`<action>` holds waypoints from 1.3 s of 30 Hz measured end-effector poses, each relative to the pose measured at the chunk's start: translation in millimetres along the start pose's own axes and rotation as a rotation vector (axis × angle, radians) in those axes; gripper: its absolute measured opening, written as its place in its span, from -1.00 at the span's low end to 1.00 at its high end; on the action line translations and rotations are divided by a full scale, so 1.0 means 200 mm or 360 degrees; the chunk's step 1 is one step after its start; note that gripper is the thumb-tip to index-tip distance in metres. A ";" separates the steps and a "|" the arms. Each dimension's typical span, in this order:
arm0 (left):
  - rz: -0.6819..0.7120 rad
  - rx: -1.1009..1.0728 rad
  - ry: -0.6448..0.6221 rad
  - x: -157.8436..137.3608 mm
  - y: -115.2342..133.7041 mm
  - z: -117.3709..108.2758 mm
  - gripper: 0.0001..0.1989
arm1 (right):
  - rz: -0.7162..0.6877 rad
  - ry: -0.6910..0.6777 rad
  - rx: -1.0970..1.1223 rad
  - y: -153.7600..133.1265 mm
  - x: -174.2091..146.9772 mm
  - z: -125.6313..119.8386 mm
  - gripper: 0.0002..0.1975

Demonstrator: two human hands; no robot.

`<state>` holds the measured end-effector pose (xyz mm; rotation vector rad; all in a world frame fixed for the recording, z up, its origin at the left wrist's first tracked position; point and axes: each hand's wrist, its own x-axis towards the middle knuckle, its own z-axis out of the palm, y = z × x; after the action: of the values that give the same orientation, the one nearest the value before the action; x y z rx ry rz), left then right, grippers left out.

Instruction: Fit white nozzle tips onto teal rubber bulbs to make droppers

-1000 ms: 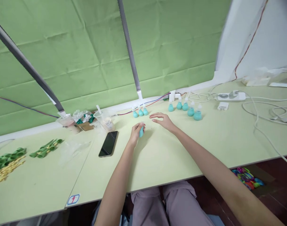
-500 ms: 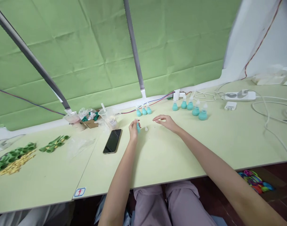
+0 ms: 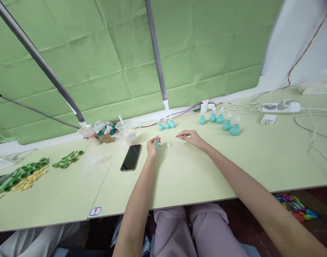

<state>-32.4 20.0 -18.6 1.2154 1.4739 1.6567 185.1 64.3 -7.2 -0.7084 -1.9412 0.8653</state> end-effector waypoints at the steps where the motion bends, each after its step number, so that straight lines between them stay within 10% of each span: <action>1: -0.0019 -0.0005 -0.0015 0.00 0.00 0.00 -0.60 | -0.0002 0.0001 -0.0005 0.00 0.00 0.00 -0.80; 39: 0.0322 0.0217 0.0096 0.13 -0.12 -0.12 -0.79 | 0.0012 0.0040 -0.0620 0.09 -0.02 0.07 -0.81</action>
<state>-66.9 37.6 -34.5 1.4416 1.5660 1.7611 176.9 68.7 -28.4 -0.9467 -2.1087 0.4805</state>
